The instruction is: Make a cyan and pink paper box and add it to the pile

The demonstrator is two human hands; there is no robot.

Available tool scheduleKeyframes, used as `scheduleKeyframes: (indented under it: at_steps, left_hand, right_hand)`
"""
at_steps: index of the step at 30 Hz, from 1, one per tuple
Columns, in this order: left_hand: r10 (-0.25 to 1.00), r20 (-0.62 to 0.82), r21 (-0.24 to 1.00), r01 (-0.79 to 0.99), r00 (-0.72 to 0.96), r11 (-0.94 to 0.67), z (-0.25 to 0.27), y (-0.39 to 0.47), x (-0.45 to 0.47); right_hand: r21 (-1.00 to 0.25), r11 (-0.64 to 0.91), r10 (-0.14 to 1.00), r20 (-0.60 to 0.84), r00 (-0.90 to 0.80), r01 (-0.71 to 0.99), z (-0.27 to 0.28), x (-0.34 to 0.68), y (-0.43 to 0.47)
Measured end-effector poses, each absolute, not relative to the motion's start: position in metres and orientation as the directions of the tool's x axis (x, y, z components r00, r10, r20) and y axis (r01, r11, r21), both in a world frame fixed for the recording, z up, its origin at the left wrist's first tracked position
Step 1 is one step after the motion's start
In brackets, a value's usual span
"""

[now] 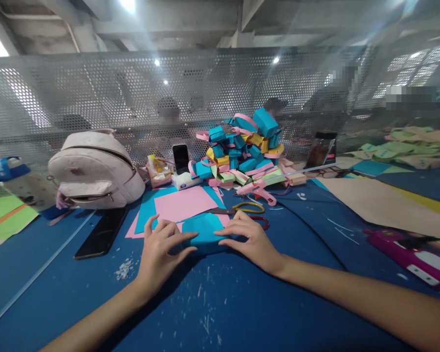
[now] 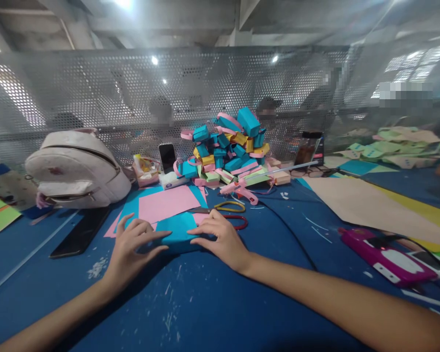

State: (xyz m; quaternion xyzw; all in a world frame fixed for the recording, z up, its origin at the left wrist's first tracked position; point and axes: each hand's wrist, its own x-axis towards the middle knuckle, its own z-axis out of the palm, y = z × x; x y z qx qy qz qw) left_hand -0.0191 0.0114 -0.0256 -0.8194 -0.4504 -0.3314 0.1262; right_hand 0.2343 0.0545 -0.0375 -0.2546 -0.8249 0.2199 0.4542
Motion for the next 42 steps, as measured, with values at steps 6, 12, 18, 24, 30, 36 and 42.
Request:
scheduleKeyframes:
  at_steps: [6,12,18,24,30,36,42]
  left_hand:
    - [0.659,0.663,0.112,0.824,0.354,-0.555,-0.026,0.012,-0.022]
    - [0.667,0.655,0.130,0.817,0.355,-0.562,-0.025,0.011,-0.022]
    - [0.686,0.629,0.147,0.810,0.366,-0.567,-0.023,0.009,-0.019]
    - [0.688,0.618,0.144,0.805,0.381,-0.575,-0.020,0.008,-0.016]
    - [0.703,0.610,0.158,0.813,0.367,-0.561,-0.022,0.007,-0.014]
    - [0.746,0.552,0.191,0.814,0.372,-0.548,-0.019,0.003,-0.004]
    - [0.761,0.544,0.218,0.815,0.354,-0.536,-0.018,0.002,0.000]
  right_hand:
    - [-0.568,0.779,0.622,0.640,-0.451,0.268,-0.038,0.235,0.056]
    - [-0.548,0.781,0.621,0.630,-0.466,0.299,-0.036,0.236,0.055]
    - [-0.543,0.789,0.606,0.610,-0.510,0.289,-0.034,0.235,0.054]
    - [-0.482,0.811,0.583,0.609,-0.538,0.333,-0.034,0.234,0.053]
    - [-0.475,0.812,0.582,0.608,-0.540,0.339,-0.035,0.232,0.052]
    - [-0.468,0.797,0.604,0.590,-0.536,0.383,-0.037,0.231,0.051]
    - [-0.441,0.805,0.593,0.582,-0.557,0.396,-0.037,0.230,0.050]
